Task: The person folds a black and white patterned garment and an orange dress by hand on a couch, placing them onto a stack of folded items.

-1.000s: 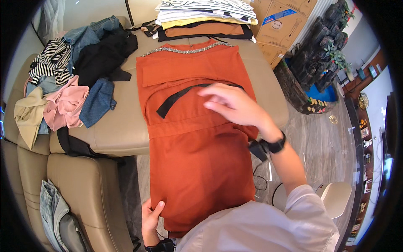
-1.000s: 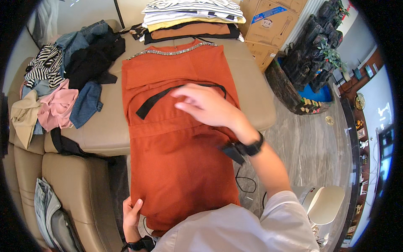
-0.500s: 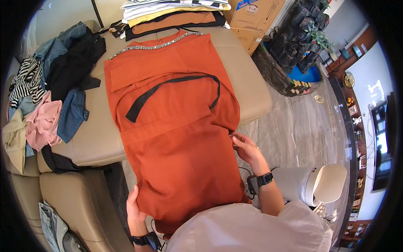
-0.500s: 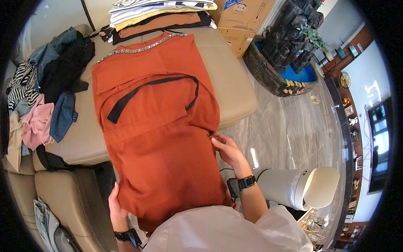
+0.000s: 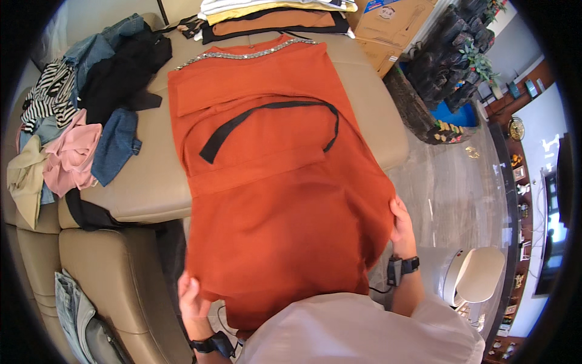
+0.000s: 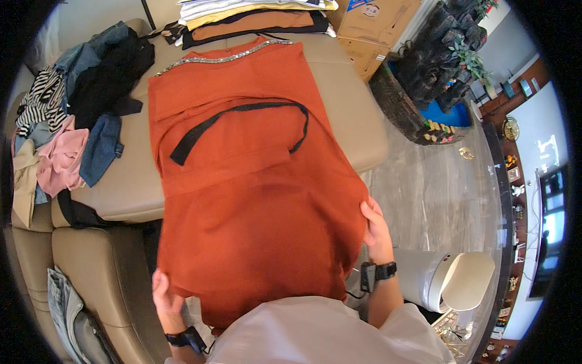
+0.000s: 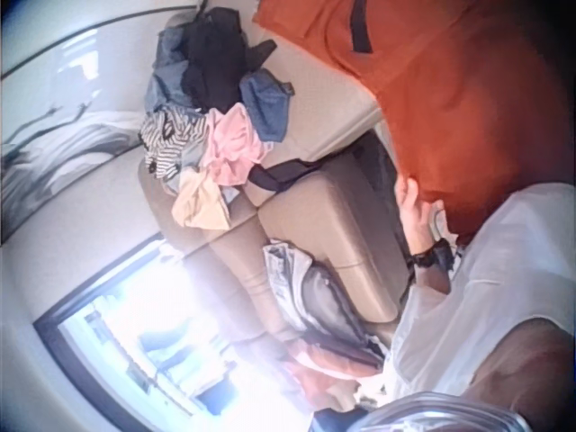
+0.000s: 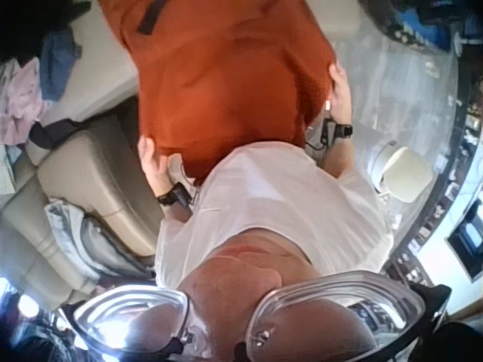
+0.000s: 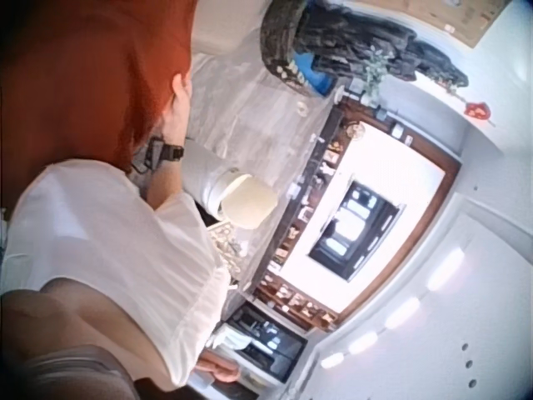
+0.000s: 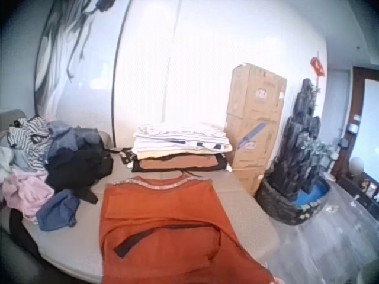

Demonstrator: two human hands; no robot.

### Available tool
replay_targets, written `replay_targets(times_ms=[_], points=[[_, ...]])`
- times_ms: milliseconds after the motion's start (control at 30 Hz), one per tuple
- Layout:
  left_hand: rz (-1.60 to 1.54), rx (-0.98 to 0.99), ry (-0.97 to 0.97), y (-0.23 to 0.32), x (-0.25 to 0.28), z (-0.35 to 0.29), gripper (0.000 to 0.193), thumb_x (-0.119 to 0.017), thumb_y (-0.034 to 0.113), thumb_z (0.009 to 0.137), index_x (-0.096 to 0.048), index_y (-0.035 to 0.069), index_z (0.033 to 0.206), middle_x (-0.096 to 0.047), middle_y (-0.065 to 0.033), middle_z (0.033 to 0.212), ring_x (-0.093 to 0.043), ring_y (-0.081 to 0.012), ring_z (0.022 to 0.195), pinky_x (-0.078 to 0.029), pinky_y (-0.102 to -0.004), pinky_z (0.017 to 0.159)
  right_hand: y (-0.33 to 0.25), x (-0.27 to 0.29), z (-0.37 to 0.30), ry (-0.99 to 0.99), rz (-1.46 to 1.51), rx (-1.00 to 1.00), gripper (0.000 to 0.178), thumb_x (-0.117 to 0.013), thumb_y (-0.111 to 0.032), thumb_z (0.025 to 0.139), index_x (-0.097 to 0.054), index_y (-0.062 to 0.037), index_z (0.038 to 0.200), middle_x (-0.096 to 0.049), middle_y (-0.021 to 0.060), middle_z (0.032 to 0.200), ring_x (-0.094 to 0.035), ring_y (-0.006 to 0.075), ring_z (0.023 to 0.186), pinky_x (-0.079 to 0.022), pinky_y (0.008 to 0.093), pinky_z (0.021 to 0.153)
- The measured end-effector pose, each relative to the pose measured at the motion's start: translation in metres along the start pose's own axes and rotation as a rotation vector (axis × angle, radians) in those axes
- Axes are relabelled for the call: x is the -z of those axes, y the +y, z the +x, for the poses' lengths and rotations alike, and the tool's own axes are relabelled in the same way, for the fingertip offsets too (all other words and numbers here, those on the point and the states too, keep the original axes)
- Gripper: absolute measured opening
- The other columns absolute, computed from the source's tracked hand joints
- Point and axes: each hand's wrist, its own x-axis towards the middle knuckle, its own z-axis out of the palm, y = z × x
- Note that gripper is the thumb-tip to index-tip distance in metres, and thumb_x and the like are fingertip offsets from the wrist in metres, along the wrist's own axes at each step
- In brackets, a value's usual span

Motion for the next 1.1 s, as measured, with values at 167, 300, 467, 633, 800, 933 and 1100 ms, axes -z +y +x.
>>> replay_targets(times_ms=[167,300,467,633,800,933,1100], points=[[0.193,0.124,-0.062,-0.010,0.005,-0.002,0.042,-0.073,0.018,0.091,-0.063,-0.006,0.123,-0.068,-0.0124,0.123,-0.064,-0.0219,0.112,-0.048,-0.0354,0.099,0.015,0.020,-0.026,-0.025,-0.032,-0.294,0.053,-0.070,-0.011,0.093,-0.050,0.0030,0.139,-0.059,0.0134,0.138,-0.058,0.0241,0.126,-0.048,0.0391,0.105],[0.182,-0.115,-0.057,0.008,0.002,-0.006,0.034,-0.072,0.017,0.092,-0.066,-0.005,0.116,-0.070,-0.0137,0.118,-0.067,-0.0213,0.104,-0.051,-0.0371,0.094,-0.010,-0.009,-0.030,-0.019,-0.212,-0.088,0.039,-0.068,-0.005,0.092,-0.057,0.0024,0.130,-0.065,0.0136,0.128,-0.062,0.0216,0.118,-0.050,0.0367,0.100],[0.245,-0.310,-0.007,0.040,-0.002,-0.010,0.027,-0.074,0.018,0.091,-0.068,-0.004,0.105,-0.072,-0.0114,0.110,-0.066,-0.0186,0.099,-0.049,-0.0357,0.094,-0.041,-0.031,-0.043,0.099,-0.406,0.232,0.017,-0.069,0.001,0.091,-0.061,-0.0003,0.106,-0.069,0.0070,0.108,-0.065,0.0145,0.101,-0.051,0.0306,0.088],[0.352,-0.436,-0.009,0.088,-0.016,-0.011,0.033,-0.072,0.025,0.094,-0.065,-0.004,0.107,-0.071,-0.0126,0.111,-0.066,-0.0202,0.102,-0.049,-0.0364,0.095,-0.070,-0.054,-0.049,0.023,-0.443,0.337,0.014,-0.068,-0.004,0.094,-0.057,-0.0028,0.103,-0.067,0.0069,0.109,-0.065,0.0138,0.098,-0.052,0.0312,0.090],[0.298,-0.530,-0.196,0.092,0.004,-0.018,0.041,-0.066,0.029,0.099,-0.060,-0.003,0.124,-0.065,-0.0157,0.126,-0.064,-0.0257,0.112,-0.050,-0.0421,0.099,-0.041,-0.043,-0.058,0.003,-0.052,0.120,0.050,-0.077,-0.013,0.086,-0.053,0.0022,0.127,-0.064,0.0137,0.124,-0.064,0.0214,0.111,-0.052,0.0348,0.095],[0.313,-0.530,-0.203,0.086,0.007,-0.020,0.044,-0.068,0.031,0.097,-0.061,-0.003,0.123,-0.066,-0.0157,0.124,-0.064,-0.0256,0.112,-0.050,-0.0424,0.098,-0.041,-0.055,-0.072,-0.047,-0.177,0.098,0.070,-0.088,-0.015,0.072,-0.052,0.0047,0.129,-0.064,0.0152,0.124,-0.065,0.0242,0.111,-0.054,0.0359,0.093],[0.493,-0.602,-0.091,0.125,-0.027,0.012,0.044,-0.068,0.036,0.097,-0.061,-0.003,0.117,-0.067,-0.0121,0.114,-0.065,-0.0218,0.104,-0.051,-0.0380,0.094,-0.091,-0.058,-0.027,-0.074,-0.278,0.347,0.076,-0.086,-0.015,0.073,-0.049,0.0053,0.136,-0.064,0.0142,0.123,-0.064,0.0244,0.113,-0.051,0.0374,0.099]])
